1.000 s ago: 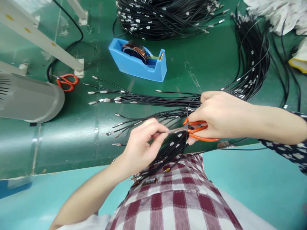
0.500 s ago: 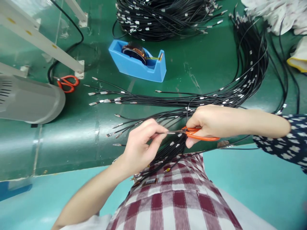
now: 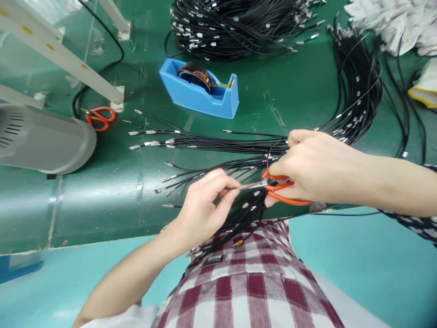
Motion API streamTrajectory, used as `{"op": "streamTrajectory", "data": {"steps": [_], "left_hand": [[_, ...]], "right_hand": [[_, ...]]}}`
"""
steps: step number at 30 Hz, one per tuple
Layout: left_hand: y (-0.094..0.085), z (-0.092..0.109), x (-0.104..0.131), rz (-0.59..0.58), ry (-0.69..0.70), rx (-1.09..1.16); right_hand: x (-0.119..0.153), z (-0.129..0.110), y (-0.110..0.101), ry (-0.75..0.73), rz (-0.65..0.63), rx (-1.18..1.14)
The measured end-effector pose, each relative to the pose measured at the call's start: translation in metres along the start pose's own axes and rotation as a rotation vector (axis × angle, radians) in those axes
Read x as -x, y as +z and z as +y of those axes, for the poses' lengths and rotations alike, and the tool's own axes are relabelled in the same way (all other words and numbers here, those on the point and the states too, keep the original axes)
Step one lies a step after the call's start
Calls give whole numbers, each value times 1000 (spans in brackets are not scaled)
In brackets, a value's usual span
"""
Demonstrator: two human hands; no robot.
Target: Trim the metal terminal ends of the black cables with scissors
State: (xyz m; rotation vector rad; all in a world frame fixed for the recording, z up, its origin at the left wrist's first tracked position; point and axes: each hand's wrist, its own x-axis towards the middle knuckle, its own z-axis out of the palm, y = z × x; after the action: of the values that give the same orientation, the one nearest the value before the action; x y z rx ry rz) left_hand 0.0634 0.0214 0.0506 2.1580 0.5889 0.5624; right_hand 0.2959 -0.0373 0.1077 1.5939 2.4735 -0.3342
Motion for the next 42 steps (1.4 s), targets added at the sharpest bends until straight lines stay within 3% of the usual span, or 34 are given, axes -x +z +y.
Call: {"op": "streamTrajectory", "data": {"steps": [5, 11, 15, 17, 20, 25, 29, 32, 37, 42], "left_hand": [[1, -2, 3, 3, 26, 3], [-1, -5, 6, 0, 27, 33], [-2, -6, 6, 42, 30, 115], [-1, -10, 8, 65, 56, 179], [-4, -22, 18, 122, 74, 277], [-34, -47, 44, 257, -52, 396], [-75, -72, 46, 470, -289, 187], [-92, -106, 27, 385, -334, -204], [-80, -159, -8, 322, -282, -352], [-70, -170, -16, 298, -257, -430]], "right_hand": [[-5, -3, -2, 105, -128, -159], [-12, 5, 13, 181, -422, -734], [-12, 12, 27, 80, -495, -1211], [-13, 15, 34, 48, -384, -1401], [-20, 19, 47, 62, 14, -1501], [-50, 15, 70, -1, 218, -1362], [-78, 3, 85, 78, 310, -1253], [-94, -2, 94, 122, 352, -1245], [-102, -2, 108, 139, 385, -1262], [-102, 1, 110, 153, 385, -1282]]}}
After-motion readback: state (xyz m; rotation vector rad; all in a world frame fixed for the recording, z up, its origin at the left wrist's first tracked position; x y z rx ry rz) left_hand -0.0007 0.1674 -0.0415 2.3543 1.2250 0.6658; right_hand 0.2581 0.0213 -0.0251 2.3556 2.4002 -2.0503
